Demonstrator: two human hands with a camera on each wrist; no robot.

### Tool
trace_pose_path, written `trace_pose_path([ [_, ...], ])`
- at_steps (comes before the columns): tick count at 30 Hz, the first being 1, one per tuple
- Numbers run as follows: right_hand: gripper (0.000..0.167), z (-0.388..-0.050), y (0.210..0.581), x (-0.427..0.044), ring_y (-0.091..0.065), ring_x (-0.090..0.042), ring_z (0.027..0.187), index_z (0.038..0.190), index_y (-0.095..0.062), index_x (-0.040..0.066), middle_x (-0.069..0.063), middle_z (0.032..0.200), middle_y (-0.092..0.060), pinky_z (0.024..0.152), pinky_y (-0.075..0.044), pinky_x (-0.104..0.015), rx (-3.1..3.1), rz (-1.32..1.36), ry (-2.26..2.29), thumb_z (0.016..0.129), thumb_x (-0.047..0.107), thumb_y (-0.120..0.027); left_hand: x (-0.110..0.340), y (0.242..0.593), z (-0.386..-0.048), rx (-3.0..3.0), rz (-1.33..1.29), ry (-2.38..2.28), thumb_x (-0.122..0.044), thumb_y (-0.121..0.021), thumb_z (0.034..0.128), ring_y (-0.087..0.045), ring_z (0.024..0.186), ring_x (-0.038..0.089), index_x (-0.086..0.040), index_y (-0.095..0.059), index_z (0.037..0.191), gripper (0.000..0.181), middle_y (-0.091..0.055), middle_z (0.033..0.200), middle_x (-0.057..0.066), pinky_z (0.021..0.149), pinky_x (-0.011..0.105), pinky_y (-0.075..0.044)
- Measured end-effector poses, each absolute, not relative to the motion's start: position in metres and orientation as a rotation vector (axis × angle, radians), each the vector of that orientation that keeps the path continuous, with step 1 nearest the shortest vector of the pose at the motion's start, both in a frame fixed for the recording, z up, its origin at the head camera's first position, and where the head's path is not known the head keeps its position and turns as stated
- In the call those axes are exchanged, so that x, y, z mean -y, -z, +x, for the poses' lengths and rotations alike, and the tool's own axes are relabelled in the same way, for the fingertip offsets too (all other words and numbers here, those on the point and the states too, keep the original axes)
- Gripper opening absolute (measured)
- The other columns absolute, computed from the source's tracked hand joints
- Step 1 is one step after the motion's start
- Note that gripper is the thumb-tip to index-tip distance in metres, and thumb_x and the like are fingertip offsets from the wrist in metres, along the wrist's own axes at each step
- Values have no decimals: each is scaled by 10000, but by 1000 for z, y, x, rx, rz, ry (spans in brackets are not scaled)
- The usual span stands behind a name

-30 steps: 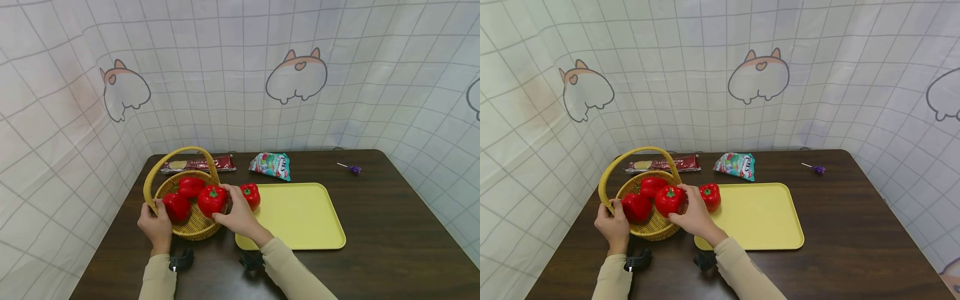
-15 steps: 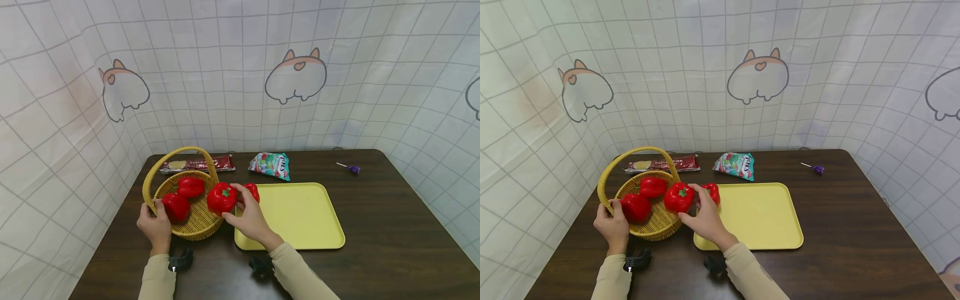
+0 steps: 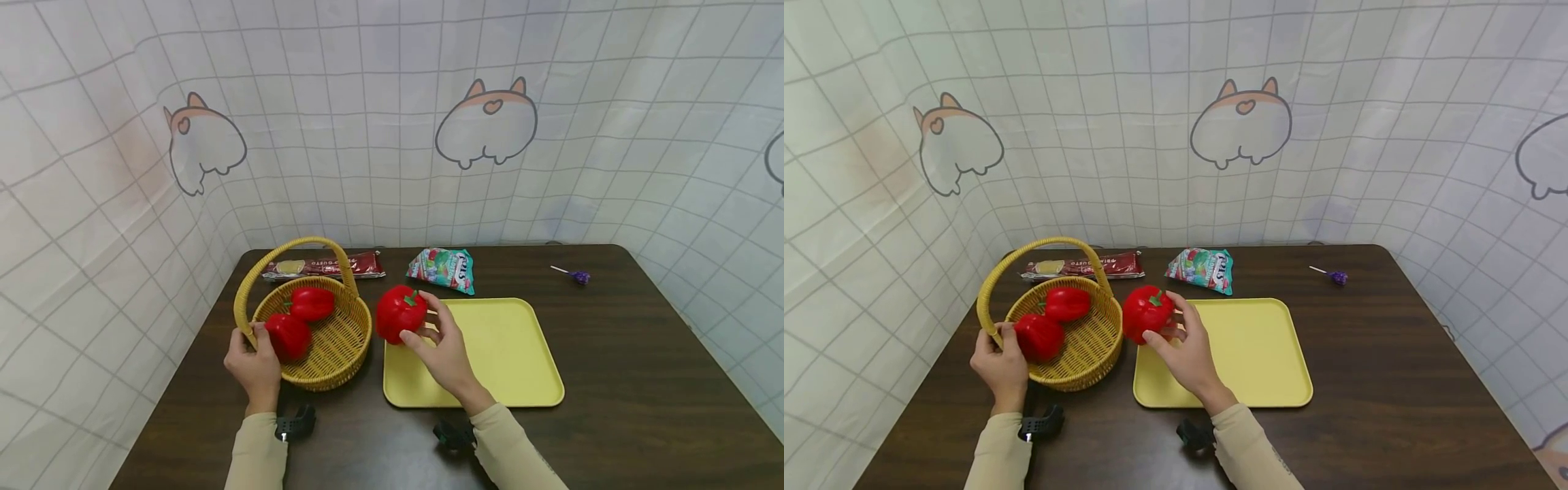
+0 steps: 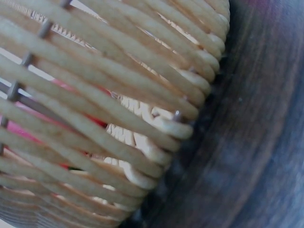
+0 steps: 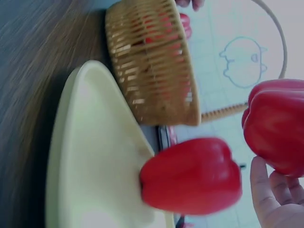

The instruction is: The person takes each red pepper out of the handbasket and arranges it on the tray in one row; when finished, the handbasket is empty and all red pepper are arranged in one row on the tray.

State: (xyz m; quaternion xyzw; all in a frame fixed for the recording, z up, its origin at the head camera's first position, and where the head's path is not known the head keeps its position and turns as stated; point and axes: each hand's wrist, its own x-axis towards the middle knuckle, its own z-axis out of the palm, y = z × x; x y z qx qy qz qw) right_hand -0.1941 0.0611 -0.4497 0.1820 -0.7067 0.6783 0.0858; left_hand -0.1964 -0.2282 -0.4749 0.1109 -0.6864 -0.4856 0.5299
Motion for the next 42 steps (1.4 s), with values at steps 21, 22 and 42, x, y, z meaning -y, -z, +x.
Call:
trace_pose_path([
  [21, 675, -211, 485, -112, -458, -251, 1154, 1411, -357, 17, -122, 1341, -456, 889, -488, -268, 1870, 369, -2049, 824, -36, -686, 227, 471, -197, 1660, 249, 1158, -77, -617, 939, -451, 666, -16, 139, -621, 909, 218, -623, 780, 258, 613, 146, -361],
  [22, 678, -212, 486, -114, -461, -251, 1150, 1411, -353, 12, -125, 1337, -457, 888, -487, -268, 1859, 362, -2047, 821, -41, -682, 227, 471, -197, 1661, 250, 1158, -80, -616, 940, -451, 666, -14, 139, -621, 909, 221, -624, 780, 256, 612, 146, -360],
  [42, 737, -224, 497, -137, -429, -285, 1249, 1425, -347, 26, -147, 1407, -418, 955, -429, -213, 2157, 215, -1948, 788, -63, -708, 228, 475, -195, 1651, 259, 1180, -102, -612, 949, -460, 678, -8, 131, -624, 932, 233, -634, 807, 251, 629, 153, -387],
])
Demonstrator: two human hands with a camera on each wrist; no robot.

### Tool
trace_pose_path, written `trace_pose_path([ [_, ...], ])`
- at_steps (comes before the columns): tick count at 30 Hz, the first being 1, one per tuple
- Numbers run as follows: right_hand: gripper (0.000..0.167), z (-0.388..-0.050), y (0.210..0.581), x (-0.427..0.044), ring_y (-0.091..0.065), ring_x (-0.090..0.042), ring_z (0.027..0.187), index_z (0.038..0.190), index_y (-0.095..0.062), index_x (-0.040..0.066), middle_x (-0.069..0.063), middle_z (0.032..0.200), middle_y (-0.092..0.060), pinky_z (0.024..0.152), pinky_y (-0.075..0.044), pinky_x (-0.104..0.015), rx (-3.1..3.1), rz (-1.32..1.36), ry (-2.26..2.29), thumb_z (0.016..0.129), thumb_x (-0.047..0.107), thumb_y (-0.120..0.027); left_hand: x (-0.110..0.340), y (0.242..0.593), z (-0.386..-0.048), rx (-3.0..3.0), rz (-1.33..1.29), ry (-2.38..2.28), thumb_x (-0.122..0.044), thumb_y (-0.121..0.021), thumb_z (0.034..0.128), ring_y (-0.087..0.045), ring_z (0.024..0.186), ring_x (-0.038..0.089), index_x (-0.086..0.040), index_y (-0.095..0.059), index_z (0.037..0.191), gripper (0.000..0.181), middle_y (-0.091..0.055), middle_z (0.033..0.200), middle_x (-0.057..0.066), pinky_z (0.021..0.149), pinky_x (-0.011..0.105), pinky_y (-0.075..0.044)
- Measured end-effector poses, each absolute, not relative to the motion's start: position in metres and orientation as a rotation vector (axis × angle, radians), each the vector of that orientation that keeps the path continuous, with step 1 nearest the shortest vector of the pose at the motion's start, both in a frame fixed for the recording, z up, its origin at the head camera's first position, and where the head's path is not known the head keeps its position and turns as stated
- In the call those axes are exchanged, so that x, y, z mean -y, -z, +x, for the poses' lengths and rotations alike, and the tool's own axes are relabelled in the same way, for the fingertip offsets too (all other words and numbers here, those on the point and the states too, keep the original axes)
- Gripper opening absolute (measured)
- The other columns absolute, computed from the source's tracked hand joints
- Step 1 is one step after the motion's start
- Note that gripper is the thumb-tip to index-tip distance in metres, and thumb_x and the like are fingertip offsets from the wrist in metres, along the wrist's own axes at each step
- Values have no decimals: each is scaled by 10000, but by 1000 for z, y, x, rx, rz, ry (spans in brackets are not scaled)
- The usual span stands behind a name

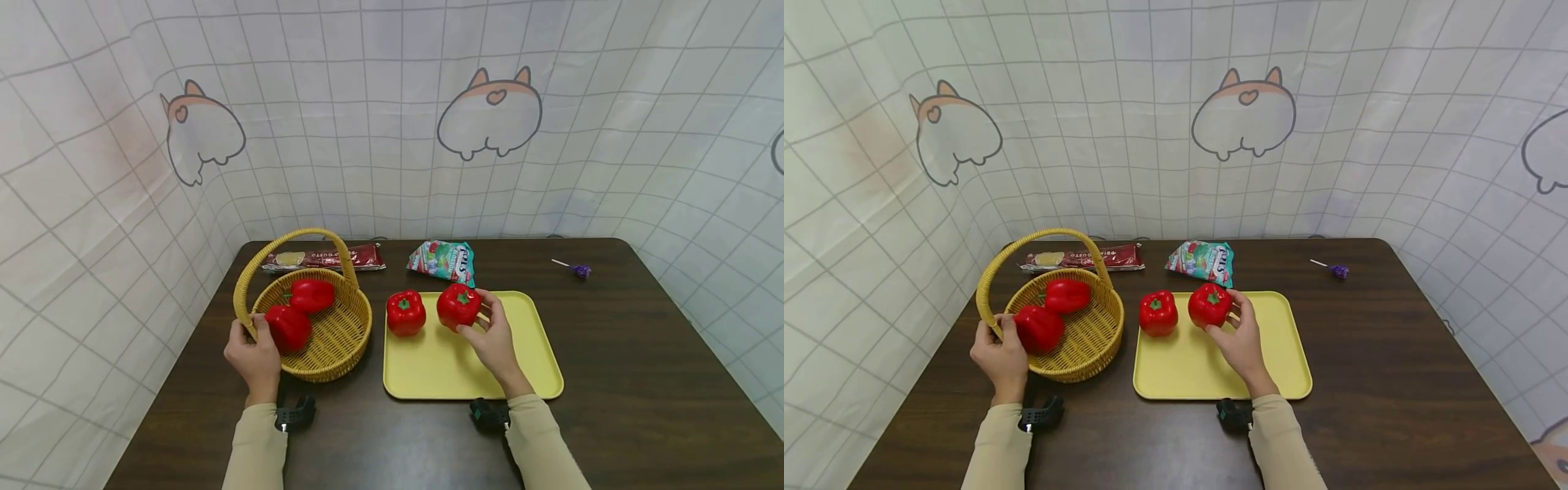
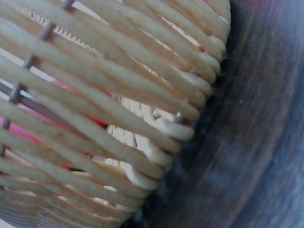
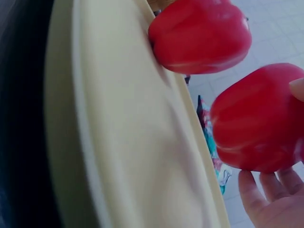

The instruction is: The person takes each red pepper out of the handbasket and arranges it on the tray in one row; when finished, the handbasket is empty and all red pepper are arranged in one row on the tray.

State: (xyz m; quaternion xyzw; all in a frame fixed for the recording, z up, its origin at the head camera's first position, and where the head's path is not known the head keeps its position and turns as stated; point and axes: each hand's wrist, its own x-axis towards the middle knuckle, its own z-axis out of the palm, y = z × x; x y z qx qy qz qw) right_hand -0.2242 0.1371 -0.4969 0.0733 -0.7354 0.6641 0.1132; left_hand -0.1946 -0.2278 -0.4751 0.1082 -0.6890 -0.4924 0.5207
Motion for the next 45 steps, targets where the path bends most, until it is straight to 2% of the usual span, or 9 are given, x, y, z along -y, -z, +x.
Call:
trace_pose_path([
  [3, 741, -223, 494, -138, -414, -314, 1286, 1431, -327, 6, -169, 1426, -396, 1009, -417, -281, 2200, 196, -1978, 792, -79, -692, 228, 475, -195, 1642, 261, 1185, -90, -608, 945, -469, 684, -11, 133, -624, 921, 225, -630, 800, 256, 631, 176, -374],
  [8, 742, -214, 477, -135, -375, -386, 1318, 1437, -285, -67, -230, 1438, -361, 1071, -356, -478, 2245, 192, -2027, 792, -111, -651, 228, 476, -196, 1638, 262, 1186, -84, -604, 943, -473, 684, -13, 135, -622, 916, 221, -628, 794, 250, 629, 186, -370],
  [12, 759, -211, 474, -133, -369, -410, 1321, 1458, -281, -43, -250, 1445, -357, 1079, -333, -516, 2253, 188, -2031, 795, -121, -640, 228, 476, -196, 1644, 260, 1193, -96, -604, 946, -486, 691, -13, 131, -624, 923, 229, -637, 806, 247, 634, 173, -381],
  [21, 739, -212, 477, -132, -350, -433, 1342, 1452, -326, -50, -244, 1461, -367, 1082, -324, -529, 2304, 258, -1990, 789, -120, -643, 230, 477, -194, 1662, 254, 1213, -117, -609, 954, -502, 706, -18, 120, -627, 951, 238, -657, 845, 237, 664, 140, -430],
  [26, 749, -213, 477, -131, -320, -428, 1362, 1477, -298, -6, -219, 1489, -338, 1073, -332, -529, 2375, 282, -1968, 846, 2, -702, 229, 477, -195, 1648, 258, 1201, -103, -607, 949, -496, 703, -16, 132, -623, 939, 236, -644, 825, 245, 653, 152, -410],
  [30, 711, -212, 476, -129, -358, -428, 1322, 1469, -346, 14, -217, 1460, -354, 1043, -370, -542, 2408, 270, -1901, 868, 78, -720, 229, 476, -195, 1643, 261, 1195, -101, -599, 951, -499, 707, -15, 137, -621, 934, 239, -641, 818, 246, 650, 157, -400],
  [35, 709, -212, 476, -128, -385, -423, 1287, 1474, -355, 20, -220, 1442, -366, 1027, -391, -545, 2416, 249, -1863, 871, 83, -721, 229, 476, -196, 1640, 249, 1211, -104, -606, 952, -510, 715, -14, 135, -623, 944, 240, -651, 838, 249, 665, 147, -421],
  [41, 738, -214, 478, -128, -374, -433, 1342, 1495, -284, 1, -223, 1493, -334, 1052, -366, -490, 2380, 213, -1950, 886, 50, -698, 229, 477, -196, 1637, 247, 1213, -94, -601, 951, -514, 714, -16, 141, -625, 944, 237, -648, 831, 250, 661, 145, -420],
  [45, 723, -219, 484, -130, -370, -425, 1360, 1486, -291, -15, -218, 1498, -339, 1039, -369, -454, 2336, 235, -2015, 882, 11, -689, 229, 477, -195, 1636, 248, 1207, -93, -604, 950, -522, 724, -26, 144, -625, 947, 238, -658, 845, 257, 674, 137, -425],
])
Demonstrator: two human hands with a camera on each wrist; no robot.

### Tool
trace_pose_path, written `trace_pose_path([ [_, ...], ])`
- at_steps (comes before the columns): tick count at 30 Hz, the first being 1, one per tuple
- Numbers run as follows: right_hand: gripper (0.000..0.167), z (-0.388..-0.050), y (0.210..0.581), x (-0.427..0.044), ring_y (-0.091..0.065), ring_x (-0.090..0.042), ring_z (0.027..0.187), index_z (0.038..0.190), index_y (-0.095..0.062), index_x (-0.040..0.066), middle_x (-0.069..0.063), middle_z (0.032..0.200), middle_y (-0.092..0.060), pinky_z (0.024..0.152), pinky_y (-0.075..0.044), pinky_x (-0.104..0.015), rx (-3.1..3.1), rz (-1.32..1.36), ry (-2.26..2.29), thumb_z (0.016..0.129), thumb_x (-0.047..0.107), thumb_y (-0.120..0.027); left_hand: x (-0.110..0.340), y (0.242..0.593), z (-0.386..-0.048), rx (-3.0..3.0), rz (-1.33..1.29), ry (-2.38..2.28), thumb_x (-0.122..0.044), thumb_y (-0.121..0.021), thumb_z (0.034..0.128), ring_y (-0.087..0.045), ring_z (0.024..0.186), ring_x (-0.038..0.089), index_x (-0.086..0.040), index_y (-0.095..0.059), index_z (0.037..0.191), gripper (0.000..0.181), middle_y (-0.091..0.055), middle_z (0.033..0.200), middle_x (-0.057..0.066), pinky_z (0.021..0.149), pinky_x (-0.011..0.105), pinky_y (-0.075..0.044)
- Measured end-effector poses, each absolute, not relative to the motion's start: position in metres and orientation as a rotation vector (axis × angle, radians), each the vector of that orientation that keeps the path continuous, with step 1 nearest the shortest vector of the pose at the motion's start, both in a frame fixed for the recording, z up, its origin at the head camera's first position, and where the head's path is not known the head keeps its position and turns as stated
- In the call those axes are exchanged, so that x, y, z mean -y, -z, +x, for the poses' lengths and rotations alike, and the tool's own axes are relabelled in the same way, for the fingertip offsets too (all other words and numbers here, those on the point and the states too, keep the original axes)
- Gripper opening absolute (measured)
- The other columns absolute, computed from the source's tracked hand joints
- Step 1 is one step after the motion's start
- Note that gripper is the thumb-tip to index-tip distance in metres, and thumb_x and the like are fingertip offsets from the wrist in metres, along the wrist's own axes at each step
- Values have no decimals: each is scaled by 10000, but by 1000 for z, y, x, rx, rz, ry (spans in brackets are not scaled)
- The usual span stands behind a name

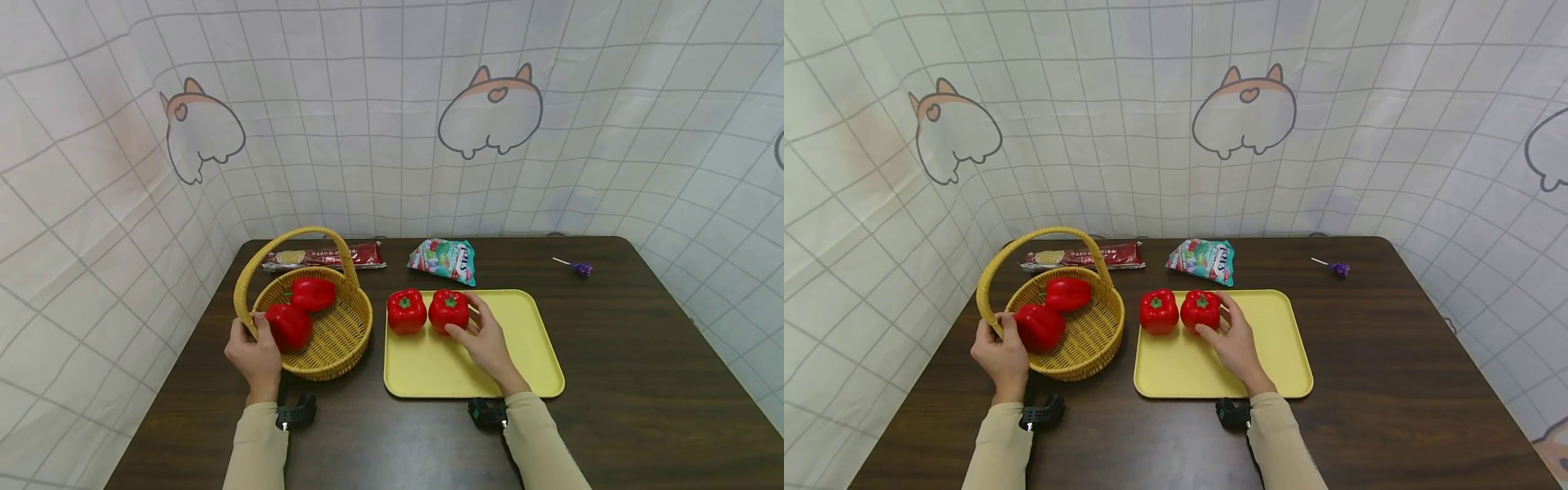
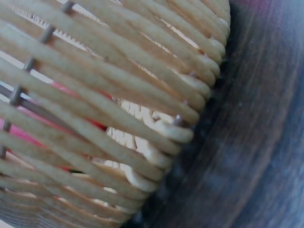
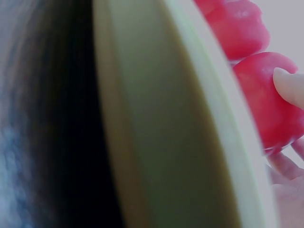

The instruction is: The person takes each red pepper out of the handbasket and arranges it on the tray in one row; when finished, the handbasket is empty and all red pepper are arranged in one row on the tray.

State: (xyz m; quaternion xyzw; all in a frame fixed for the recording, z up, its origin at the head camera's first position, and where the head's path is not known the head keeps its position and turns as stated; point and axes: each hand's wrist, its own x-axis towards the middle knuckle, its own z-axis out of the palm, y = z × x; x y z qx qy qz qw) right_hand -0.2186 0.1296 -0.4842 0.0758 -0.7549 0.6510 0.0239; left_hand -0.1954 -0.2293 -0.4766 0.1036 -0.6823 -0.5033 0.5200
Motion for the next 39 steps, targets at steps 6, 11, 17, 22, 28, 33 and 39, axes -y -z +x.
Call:
trace_pose_path([
  [6, 730, -228, 505, -132, -365, -410, 1373, 1496, -294, 20, -182, 1513, -342, 1012, -391, -419, 2319, 286, -2002, 888, 45, -698, 230, 478, -196, 1636, 250, 1206, -101, -606, 951, -521, 722, -26, 140, -625, 944, 241, -660, 845, 257, 672, 138, -424],
  [11, 773, -232, 514, -133, -374, -388, 1370, 1517, -258, 66, -162, 1520, -329, 1015, -398, -424, 2336, 280, -1969, 888, 78, -708, 230, 478, -197, 1641, 253, 1211, -106, -601, 952, -525, 728, -18, 134, -629, 946, 242, -665, 850, 254, 673, 142, -421],
  [17, 854, -230, 510, -133, -333, -378, 1372, 1535, -203, 90, -147, 1524, -306, 1056, -369, -471, 2339, 210, -1931, 872, 143, -738, 230, 476, -196, 1637, 244, 1208, -124, -620, 950, -513, 714, -23, 138, -625, 939, 262, -635, 808, 233, 657, 153, -397],
  [22, 707, -224, 501, -132, -391, -335, 1309, 1483, -332, 87, -146, 1472, -394, 1060, -375, -493, 2162, 163, -1823, 886, 107, -711, 228, 475, -194, 1646, 249, 1206, -127, -623, 952, -488, 704, -13, 139, -622, 941, 267, -622, 798, 239, 646, 165, -387],
  [28, 394, -200, 462, -112, -494, -233, 942, 1233, -559, -75, -267, 1175, -579, 817, -469, -352, 1881, 193, -1642, 851, -75, -655, 228, 474, -194, 1649, 223, 1194, -106, -634, 944, -484, 703, -17, 122, -626, 924, 229, -626, 766, 83, 655, 148, -392],
  [33, 260, -183, 446, -78, -525, -234, 784, 1085, -604, -115, -255, 1015, -616, 693, -455, -196, 1830, 357, -1629, 827, -133, -637, 228, 474, -192, 1648, 208, 1177, -77, -603, 940, -488, 732, -49, 125, -624, 929, 204, -606, 795, 3, 681, 132, -390],
  [39, 281, -172, 445, -29, -564, -308, 801, 1044, -626, -77, -222, 999, -632, 698, -516, -373, 1875, 639, -1635, 778, -159, -668, 240, 495, -205, 1626, 141, 1216, -135, -550, 977, -564, 786, 50, 134, -631, 946, 282, -646, 837, 205, 738, 154, -411],
])
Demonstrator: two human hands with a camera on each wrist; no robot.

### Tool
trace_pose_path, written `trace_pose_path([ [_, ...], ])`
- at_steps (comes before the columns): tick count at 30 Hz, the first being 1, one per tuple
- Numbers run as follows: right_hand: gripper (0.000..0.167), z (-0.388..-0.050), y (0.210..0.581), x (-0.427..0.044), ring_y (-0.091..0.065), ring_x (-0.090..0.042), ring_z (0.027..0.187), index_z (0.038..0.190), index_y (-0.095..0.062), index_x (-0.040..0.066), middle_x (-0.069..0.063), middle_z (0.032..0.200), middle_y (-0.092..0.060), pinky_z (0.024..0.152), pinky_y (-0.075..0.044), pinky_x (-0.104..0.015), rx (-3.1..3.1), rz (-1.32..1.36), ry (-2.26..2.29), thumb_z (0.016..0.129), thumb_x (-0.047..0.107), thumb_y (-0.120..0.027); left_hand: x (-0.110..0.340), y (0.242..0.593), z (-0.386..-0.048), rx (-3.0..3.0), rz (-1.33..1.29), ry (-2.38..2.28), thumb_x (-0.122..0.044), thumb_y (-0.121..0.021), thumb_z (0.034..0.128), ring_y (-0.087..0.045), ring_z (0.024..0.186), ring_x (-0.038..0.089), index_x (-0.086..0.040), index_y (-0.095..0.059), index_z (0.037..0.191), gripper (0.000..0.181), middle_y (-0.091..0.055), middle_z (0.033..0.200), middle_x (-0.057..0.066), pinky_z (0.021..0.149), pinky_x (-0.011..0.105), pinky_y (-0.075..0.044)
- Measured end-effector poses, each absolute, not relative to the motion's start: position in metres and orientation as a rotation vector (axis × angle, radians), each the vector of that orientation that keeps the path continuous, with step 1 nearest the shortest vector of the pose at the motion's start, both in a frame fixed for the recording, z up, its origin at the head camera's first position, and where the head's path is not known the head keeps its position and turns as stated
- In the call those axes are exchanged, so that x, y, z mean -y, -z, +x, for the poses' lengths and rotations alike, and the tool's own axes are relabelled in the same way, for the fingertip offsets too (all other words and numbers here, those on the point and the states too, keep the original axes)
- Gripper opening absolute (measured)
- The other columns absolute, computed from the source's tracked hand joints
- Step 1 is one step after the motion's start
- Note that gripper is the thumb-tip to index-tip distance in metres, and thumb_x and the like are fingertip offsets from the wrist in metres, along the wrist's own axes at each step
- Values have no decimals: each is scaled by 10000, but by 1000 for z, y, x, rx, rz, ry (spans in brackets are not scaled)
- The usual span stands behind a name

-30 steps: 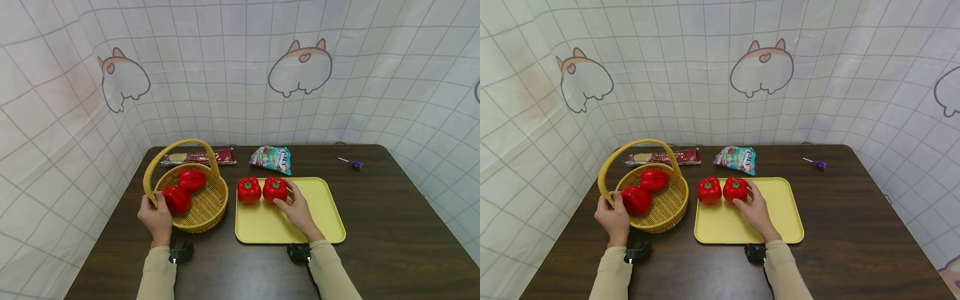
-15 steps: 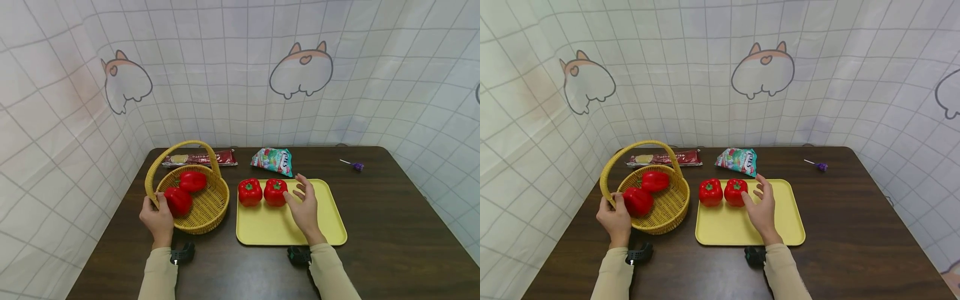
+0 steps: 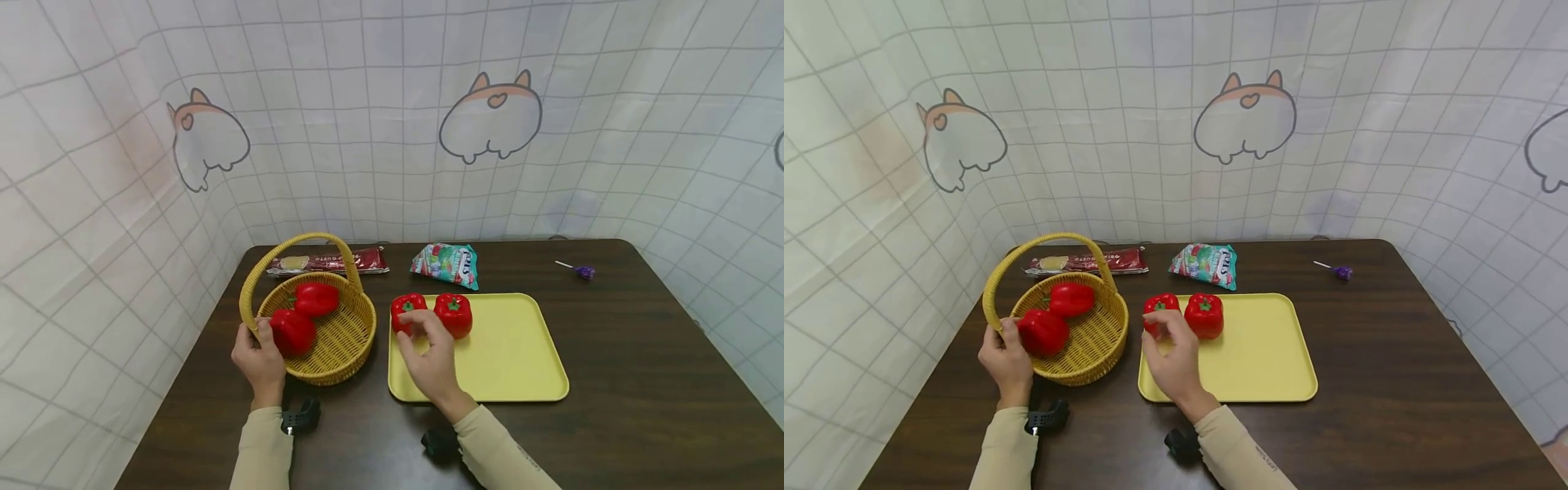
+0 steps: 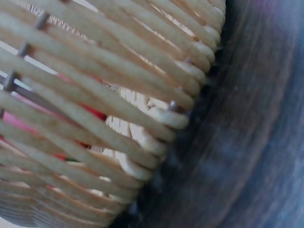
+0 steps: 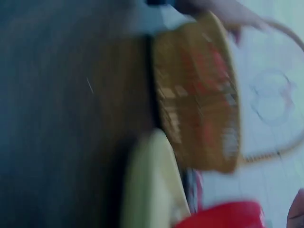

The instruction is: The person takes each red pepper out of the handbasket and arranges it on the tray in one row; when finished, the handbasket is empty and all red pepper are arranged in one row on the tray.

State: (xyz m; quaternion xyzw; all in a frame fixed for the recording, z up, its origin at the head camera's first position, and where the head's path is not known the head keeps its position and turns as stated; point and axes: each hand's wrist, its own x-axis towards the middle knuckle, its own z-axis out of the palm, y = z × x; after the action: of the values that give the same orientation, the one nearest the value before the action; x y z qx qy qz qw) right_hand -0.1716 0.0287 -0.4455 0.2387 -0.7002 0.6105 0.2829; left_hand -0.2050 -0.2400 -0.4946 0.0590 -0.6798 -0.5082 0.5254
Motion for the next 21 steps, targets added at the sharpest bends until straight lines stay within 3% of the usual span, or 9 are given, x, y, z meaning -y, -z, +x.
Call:
trace_pose_path([
  [2, 285, -174, 450, -13, -578, -291, 816, 1047, -629, -56, -214, 1010, -633, 707, -528, -425, 1897, 729, -1648, 783, -154, -666, 246, 503, -211, 1614, 119, 1231, -179, -530, 997, -585, 799, 128, 138, -633, 948, 337, -645, 873, 274, 752, 159, -421],
  [6, 305, -187, 469, 13, -591, -231, 873, 1093, -633, 10, -166, 1069, -628, 724, -547, -470, 1954, 846, -1705, 814, -107, -675, 251, 508, -214, 1605, 85, 1237, -325, -515, 1013, -590, 800, 219, 137, -632, 945, 481, -654, 880, 274, 747, 168, -426],
  [12, 287, -211, 479, 37, -564, -253, 935, 1129, -651, 115, -45, 1099, -600, 760, -550, -383, 2158, 743, -1812, 856, 47, -708, 252, 509, -215, 1612, 56, 1217, -414, -509, 1001, -557, 735, 204, 124, -627, 921, 556, -647, 833, 249, 680, 200, -399],
  [17, 317, -224, 470, 54, -562, -347, 1004, 1168, -644, 82, -83, 1137, -607, 777, -542, -373, 2323, 686, -1826, 859, 94, -717, 253, 509, -215, 1605, 36, 1208, -462, -505, 991, -581, 760, 231, 147, -640, 910, 630, -648, 839, 277, 722, 172, -415],
  [21, 395, -232, 464, 68, -552, -326, 1066, 1220, -610, 81, -57, 1174, -596, 825, -520, -353, 2451, 696, -1782, 856, 161, -740, 253, 508, -215, 1582, 14, 1184, -449, -509, 992, -583, 780, 315, 155, -662, 918, 627, -648, 859, 308, 748, 150, -411],
])
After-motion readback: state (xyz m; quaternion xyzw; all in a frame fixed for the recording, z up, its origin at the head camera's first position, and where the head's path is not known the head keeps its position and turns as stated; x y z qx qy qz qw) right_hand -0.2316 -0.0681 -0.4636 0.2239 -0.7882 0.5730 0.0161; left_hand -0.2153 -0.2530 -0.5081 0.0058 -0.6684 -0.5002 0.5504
